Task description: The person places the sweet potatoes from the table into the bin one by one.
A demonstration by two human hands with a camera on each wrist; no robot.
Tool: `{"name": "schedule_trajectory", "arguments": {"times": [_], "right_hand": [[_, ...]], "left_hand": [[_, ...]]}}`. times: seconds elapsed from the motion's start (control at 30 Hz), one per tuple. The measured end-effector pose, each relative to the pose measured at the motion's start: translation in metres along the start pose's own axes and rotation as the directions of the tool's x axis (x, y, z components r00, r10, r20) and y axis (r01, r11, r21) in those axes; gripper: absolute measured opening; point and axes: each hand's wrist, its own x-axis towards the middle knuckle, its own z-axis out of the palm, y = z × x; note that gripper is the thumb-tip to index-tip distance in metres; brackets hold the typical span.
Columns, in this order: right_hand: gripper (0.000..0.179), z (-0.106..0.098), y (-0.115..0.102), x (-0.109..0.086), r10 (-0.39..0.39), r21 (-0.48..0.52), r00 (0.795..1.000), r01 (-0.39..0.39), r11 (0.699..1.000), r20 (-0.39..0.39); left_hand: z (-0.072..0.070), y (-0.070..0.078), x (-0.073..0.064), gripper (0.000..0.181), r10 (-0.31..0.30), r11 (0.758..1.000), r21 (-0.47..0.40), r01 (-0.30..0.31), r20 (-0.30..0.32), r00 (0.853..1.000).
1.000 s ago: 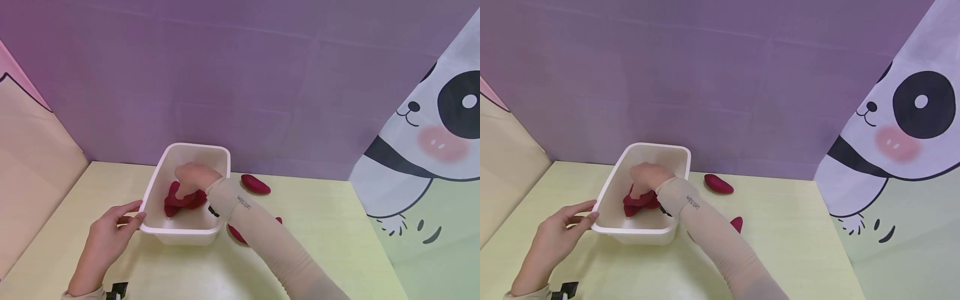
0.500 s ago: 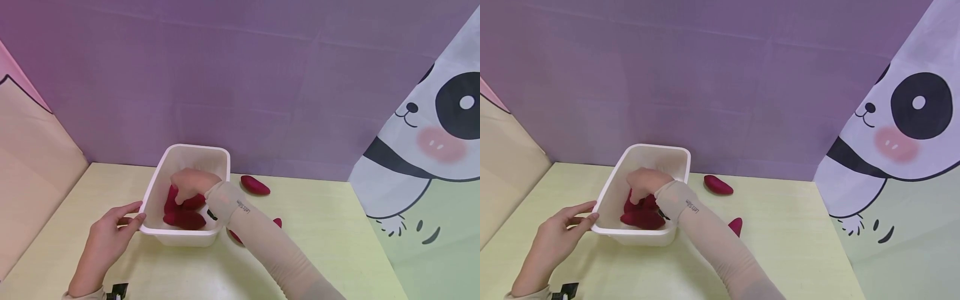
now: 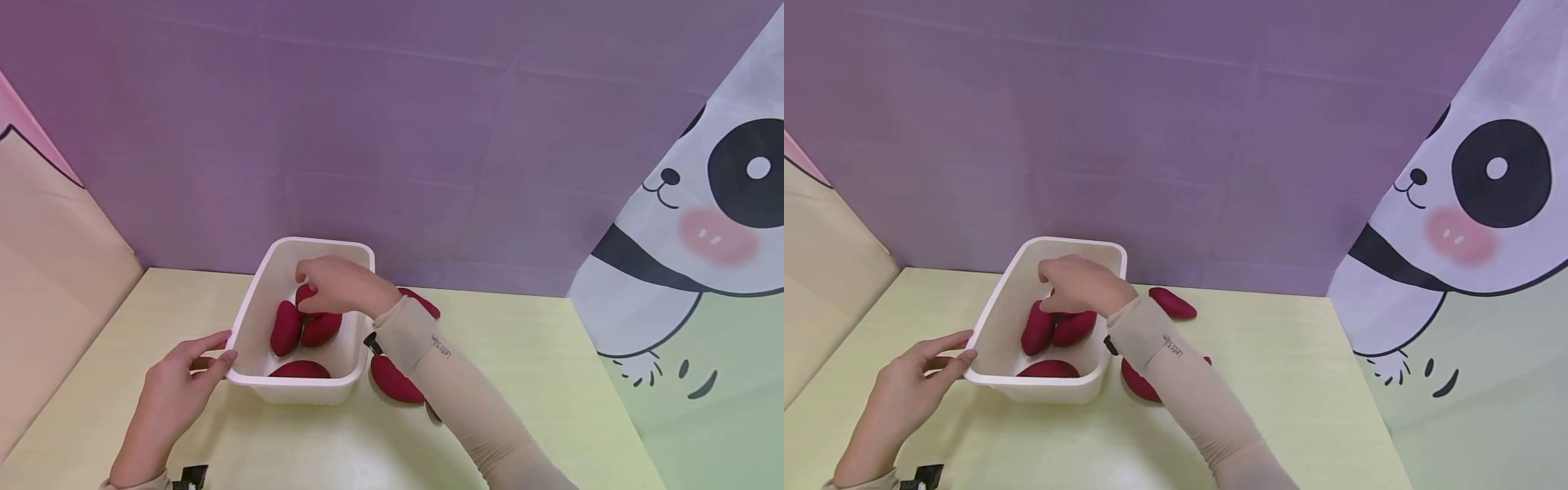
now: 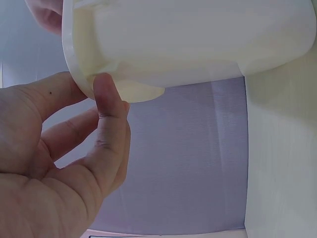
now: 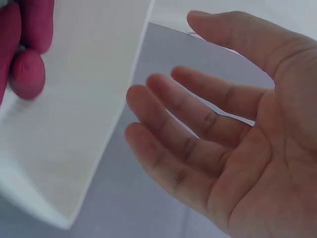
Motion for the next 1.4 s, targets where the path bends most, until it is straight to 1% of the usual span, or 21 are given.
{"name": "schedule_trajectory", "arguments": {"times": [0.1,0.17,0.4,0.5,0.63,0.83,1.03,1.2,1.33,1.4], "right_hand": [[0.037,-0.004,0.008,-0.02,-0.011,0.012,0.997,0.012,1.0,-0.076],[0.039,-0.004,0.013,-0.035,-0.019,0.028,0.991,0.023,0.999,-0.13],[0.041,0.003,0.032,-0.087,-0.035,0.073,0.958,0.058,0.996,-0.286],[0.039,0.008,0.043,-0.105,-0.015,0.107,0.941,0.055,0.993,-0.338],[0.037,0.014,0.063,-0.12,0.027,0.171,0.919,0.044,0.984,-0.393],[0.037,0.027,0.101,-0.134,0.075,0.233,0.889,0.036,0.972,-0.451],[0.037,0.049,0.137,-0.14,0.123,0.287,0.873,0.02,0.958,-0.473],[0.039,0.069,0.164,-0.138,0.165,0.347,0.859,0.015,0.938,-0.484],[0.041,0.089,0.187,-0.132,0.206,0.41,0.853,0.011,0.912,-0.48],[0.041,0.098,0.198,-0.129,0.236,0.45,0.852,0.0,0.893,-0.468]], "left_hand": [[-0.001,0.0,-0.001,0.038,-0.002,1.0,0.009,0.001,0.003,1.0],[-0.002,0.0,-0.001,0.038,-0.005,1.0,0.01,0.005,0.004,1.0],[-0.005,0.0,-0.002,0.039,-0.026,1.0,-0.003,0.026,0.012,1.0],[-0.005,-0.001,-0.003,0.039,-0.025,1.0,-0.01,0.025,0.009,1.0],[-0.005,-0.002,-0.003,0.038,-0.024,1.0,-0.01,0.024,0.001,1.0],[-0.005,-0.002,-0.003,0.038,-0.016,1.0,-0.013,0.016,0.0,1.0],[-0.004,-0.002,-0.002,0.038,-0.015,1.0,-0.011,0.015,0.004,1.0],[-0.004,-0.001,-0.002,0.038,-0.015,1.0,-0.009,0.015,0.006,1.0],[-0.004,-0.001,-0.003,0.038,-0.019,1.0,-0.011,0.02,0.006,1.0],[-0.004,-0.001,-0.003,0.038,-0.022,1.0,-0.01,0.023,0.006,1.0]]}}
